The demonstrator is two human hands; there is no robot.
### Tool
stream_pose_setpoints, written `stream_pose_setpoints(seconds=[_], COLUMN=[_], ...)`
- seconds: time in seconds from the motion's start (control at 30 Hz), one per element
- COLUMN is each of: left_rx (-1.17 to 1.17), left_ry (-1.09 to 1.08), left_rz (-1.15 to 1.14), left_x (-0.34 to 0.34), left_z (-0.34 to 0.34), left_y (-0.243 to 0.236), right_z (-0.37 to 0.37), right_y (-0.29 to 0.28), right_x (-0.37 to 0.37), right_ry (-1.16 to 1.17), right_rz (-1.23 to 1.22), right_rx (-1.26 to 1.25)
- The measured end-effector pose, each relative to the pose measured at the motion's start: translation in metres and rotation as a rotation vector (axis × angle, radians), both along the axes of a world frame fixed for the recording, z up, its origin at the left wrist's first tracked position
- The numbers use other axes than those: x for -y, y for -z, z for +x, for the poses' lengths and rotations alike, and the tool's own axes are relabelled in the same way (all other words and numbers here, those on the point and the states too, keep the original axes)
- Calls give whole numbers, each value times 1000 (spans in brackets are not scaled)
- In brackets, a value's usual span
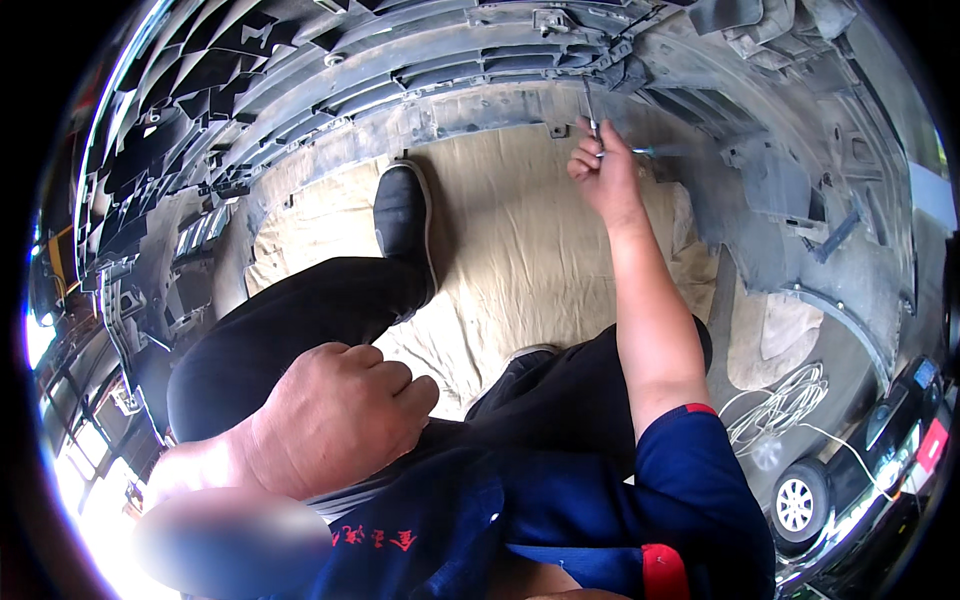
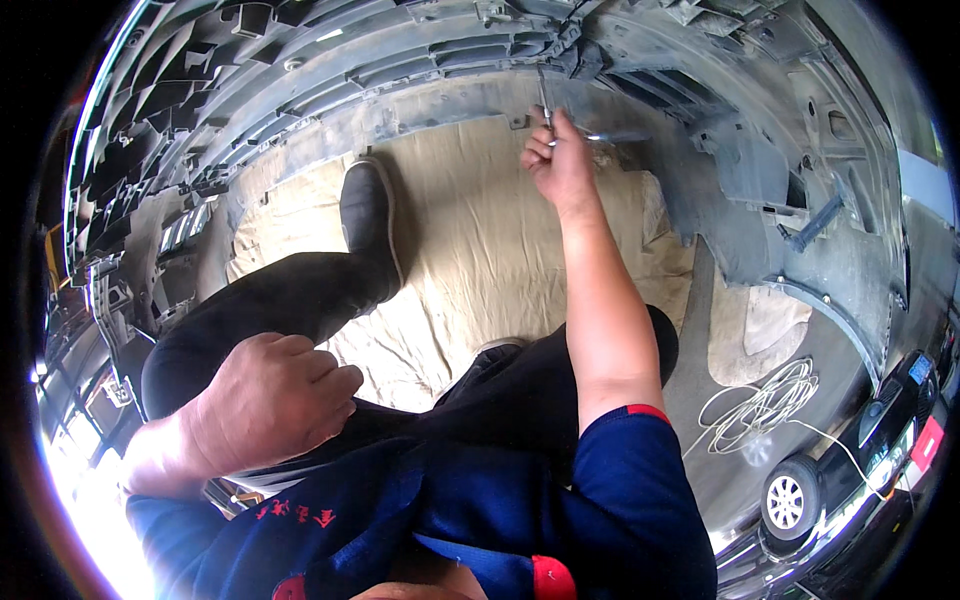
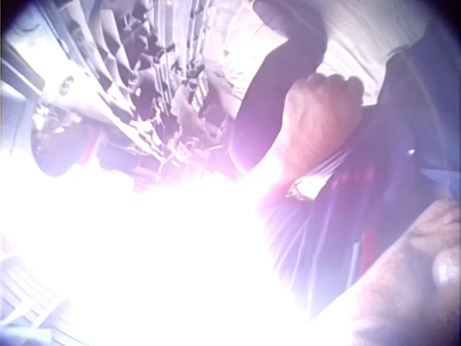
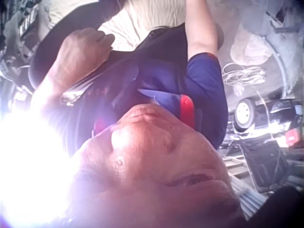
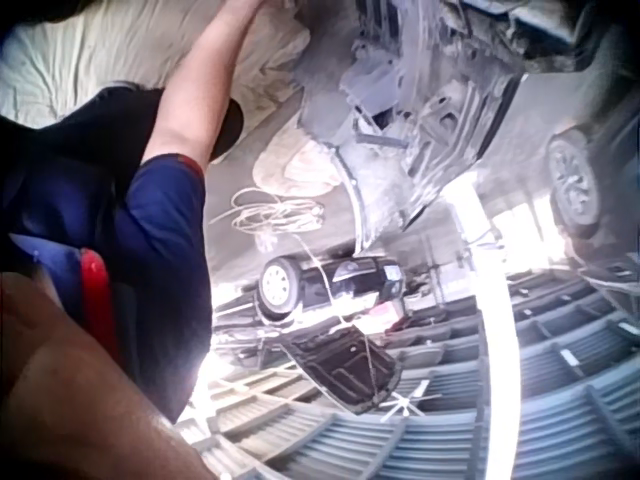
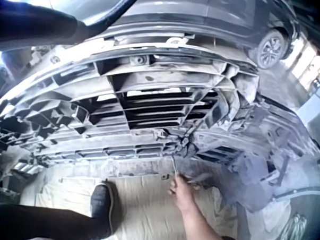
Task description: The person disassembles a car bumper by loosening and removing screws and fasteners along the grille assembly using a ratchet, socket bit, and screwdriver.
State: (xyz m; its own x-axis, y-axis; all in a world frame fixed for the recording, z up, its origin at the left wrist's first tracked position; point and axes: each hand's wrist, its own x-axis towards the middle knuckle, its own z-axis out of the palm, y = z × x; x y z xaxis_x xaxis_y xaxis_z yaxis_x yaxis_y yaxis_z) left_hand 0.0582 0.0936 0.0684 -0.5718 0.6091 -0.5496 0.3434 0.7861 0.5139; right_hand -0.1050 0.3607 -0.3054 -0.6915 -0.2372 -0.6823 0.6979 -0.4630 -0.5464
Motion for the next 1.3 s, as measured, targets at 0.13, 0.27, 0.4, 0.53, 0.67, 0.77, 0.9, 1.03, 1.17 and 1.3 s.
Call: stream_pose_setpoints(seconds=[0.13, 0.27, 0.4, 0.53, 0.67, 0.77, 0.9, 1.03, 1.17, 1.3], left_rx=[-59, -24, -63, -76, -77, -83, -72, -90, -71, -30], left_ry=[45, 28, 52, 51, 65, 73, 72, 68, 53, -7], left_rz=[-24, -64, -12, -22, -14, -28, -12, -1, -23, 50], left_x=[2, 3, -1, -2, -5, -5, -9, -10, -8, -9], left_z=[-4, -4, -10, -11, -13, -10, -14, -14, -7, -3], left_y=[5, 6, 4, 4, 4, 6, 2, 4, 2, -2], right_z=[-1, 3, -1, 8, 9, 4, 3, 1, -1, -1], right_y=[6, 0, 4, 9, 10, 2, -9, -6, 0, 13], right_x=[-2, 7, -3, 5, 16, 9, 10, 5, 6, 2], right_ry=[61, 71, 66, -56, -138, -13, 68, 88, 86, 63], right_rz=[-49, -173, -317, 430, 1119, 281, 144, 39, -14, -38], right_rx=[47, 100, 137, -350, -881, -192, -95, -22, 26, 35])
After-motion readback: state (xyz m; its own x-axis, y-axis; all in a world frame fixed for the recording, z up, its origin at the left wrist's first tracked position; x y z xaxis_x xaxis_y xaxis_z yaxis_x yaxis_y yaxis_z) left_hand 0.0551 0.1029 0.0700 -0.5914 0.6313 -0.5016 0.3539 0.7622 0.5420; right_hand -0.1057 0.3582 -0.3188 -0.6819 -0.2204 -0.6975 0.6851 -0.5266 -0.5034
